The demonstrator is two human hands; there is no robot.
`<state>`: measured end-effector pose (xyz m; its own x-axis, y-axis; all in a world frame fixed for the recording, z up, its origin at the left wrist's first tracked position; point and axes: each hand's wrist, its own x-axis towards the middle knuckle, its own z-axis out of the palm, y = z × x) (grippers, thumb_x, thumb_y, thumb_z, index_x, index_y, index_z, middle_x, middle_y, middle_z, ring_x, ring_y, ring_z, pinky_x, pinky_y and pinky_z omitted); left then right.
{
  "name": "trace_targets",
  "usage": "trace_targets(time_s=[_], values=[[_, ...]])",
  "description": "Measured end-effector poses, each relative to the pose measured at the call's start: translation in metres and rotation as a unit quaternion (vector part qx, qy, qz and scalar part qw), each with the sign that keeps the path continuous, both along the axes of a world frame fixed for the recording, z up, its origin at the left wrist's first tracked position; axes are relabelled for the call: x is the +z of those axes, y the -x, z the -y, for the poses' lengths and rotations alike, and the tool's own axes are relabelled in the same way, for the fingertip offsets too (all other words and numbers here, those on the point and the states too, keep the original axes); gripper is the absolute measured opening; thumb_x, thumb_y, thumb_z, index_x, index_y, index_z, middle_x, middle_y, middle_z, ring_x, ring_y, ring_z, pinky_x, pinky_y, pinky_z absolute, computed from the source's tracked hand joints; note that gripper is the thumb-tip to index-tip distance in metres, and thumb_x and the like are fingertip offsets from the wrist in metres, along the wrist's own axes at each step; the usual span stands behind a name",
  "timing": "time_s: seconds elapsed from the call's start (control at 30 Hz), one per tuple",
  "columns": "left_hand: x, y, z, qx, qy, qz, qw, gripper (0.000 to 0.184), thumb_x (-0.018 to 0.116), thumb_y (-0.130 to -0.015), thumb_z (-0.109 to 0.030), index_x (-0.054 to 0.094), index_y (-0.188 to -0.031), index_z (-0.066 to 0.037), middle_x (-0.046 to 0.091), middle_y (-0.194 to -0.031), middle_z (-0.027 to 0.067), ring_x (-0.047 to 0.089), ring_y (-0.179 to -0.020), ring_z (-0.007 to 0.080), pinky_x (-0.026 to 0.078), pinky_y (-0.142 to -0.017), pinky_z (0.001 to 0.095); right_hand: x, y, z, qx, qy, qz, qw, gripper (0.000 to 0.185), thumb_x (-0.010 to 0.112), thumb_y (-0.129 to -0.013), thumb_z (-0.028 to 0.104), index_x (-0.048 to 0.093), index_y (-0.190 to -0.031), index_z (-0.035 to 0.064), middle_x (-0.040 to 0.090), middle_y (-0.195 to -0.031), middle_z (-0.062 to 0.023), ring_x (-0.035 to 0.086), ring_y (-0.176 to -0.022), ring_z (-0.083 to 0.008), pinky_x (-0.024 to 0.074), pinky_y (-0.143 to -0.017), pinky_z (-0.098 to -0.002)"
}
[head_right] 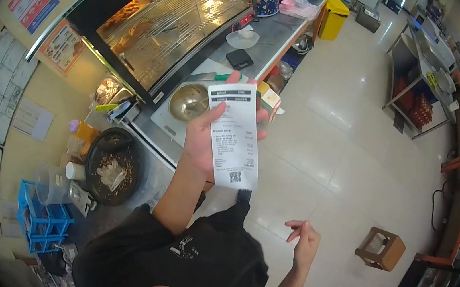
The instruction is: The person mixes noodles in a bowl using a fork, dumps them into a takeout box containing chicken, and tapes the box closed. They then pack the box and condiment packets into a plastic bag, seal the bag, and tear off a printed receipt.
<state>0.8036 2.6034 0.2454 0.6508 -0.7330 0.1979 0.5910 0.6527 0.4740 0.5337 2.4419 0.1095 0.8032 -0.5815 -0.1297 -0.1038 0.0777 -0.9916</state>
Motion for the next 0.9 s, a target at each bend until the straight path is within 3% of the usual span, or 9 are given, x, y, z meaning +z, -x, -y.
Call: trace_targets(time_s=[0.1,0.23,0.27,0.43,0.47,0.67,0.77,0.9], values=[[0.011,-0.061,0.015,0.013,0.033,0.006,0.999,0.064,0.047,-0.100,-0.025,0.019,-0.157,-0.024,0.031,-0.157,0.0050,0.046,-0.130,0.0402,0.042,-0.104,0.0571,0.011,-0.069,0.022,0.016,0.031,0.011,0.999,0.063,0.037,-0.107,0.030,0.063,-0.059,-0.0027,0.072,-0.084,-0.0156,0.061,-0.079,-0.0204,0.0451,-0.083,-0.0357],[0.021,-0.125,0.014,0.082,0.074,0.000,0.994,0.066,0.049,-0.099,-0.026,0.018,-0.157,-0.024,0.030,-0.158,0.0049,0.047,-0.129,0.0387,0.042,-0.104,0.0572,0.023,-0.156,0.051,0.071,-0.028,0.016,0.997,0.062,0.036,-0.107,0.032,0.065,-0.065,-0.0030,0.071,-0.088,-0.0157,0.064,-0.084,-0.0208,0.0484,-0.083,-0.0348],[0.025,-0.133,0.014,0.095,0.078,0.001,0.992,0.066,0.049,-0.098,-0.026,0.018,-0.157,-0.024,0.030,-0.158,0.0050,0.048,-0.129,0.0386,0.042,-0.104,0.0571,0.027,-0.171,0.061,0.110,0.002,0.018,0.994,0.056,0.035,-0.108,0.033,0.066,-0.078,-0.0032,0.071,-0.089,-0.0145,0.065,-0.085,-0.0207,0.0505,-0.082,-0.0330],[0.031,-0.189,0.014,0.198,0.081,0.013,0.977,0.066,0.049,-0.098,-0.024,0.020,-0.157,-0.024,0.032,-0.157,0.0062,0.050,-0.126,0.0387,0.045,-0.102,0.0567,0.030,-0.273,0.116,0.188,0.014,0.005,0.982,0.034,0.040,-0.107,0.025,0.062,-0.105,-0.0006,0.070,-0.091,-0.0111,0.065,-0.084,-0.0174,0.0514,-0.080,-0.0305],[0.029,-0.195,0.015,0.214,0.100,-0.003,0.972,0.064,0.046,-0.099,-0.023,0.019,-0.157,-0.024,0.030,-0.158,0.0072,0.052,-0.125,0.0396,0.044,-0.102,0.0601,0.028,-0.292,0.127,0.205,0.018,0.003,0.979,0.030,0.042,-0.106,0.023,0.060,-0.110,0.0001,0.069,-0.091,-0.0105,0.065,-0.083,-0.0167,0.0515,-0.080,-0.0301],[0.023,-0.228,0.037,0.333,0.082,0.007,0.939,0.063,0.045,-0.100,-0.022,0.019,-0.157,-0.021,0.031,-0.158,0.0072,0.051,-0.126,0.0399,0.044,-0.101,0.0596,0.031,-0.413,0.167,0.366,0.064,0.021,0.928,0.016,0.049,-0.102,0.009,0.060,-0.109,0.0004,0.069,-0.094,-0.0092,0.064,-0.084,-0.0145,0.0506,-0.081,-0.0284],[0.034,-0.247,0.056,0.371,0.062,0.019,0.926,0.061,0.043,-0.100,-0.023,0.020,-0.157,-0.021,0.031,-0.157,0.0066,0.050,-0.126,0.0400,0.043,-0.101,0.0601,0.046,-0.458,0.190,0.431,0.053,0.026,0.900,0.016,0.049,-0.101,0.008,0.061,-0.109,0.0002,0.069,-0.094,-0.0087,0.064,-0.088,-0.0143,0.0498,-0.081,-0.0277],[0.040,-0.255,0.075,0.428,0.040,0.026,0.903,0.064,0.046,-0.099,-0.025,0.020,-0.157,-0.021,0.030,-0.157,0.0099,0.051,-0.126,0.0391,0.044,-0.102,0.0582,0.027,-0.508,0.223,0.484,0.045,0.008,0.874,0.017,0.050,-0.102,0.011,0.062,-0.108,0.0009,0.069,-0.094,-0.0088,0.065,-0.091,-0.0150,0.0503,-0.082,-0.0283]])
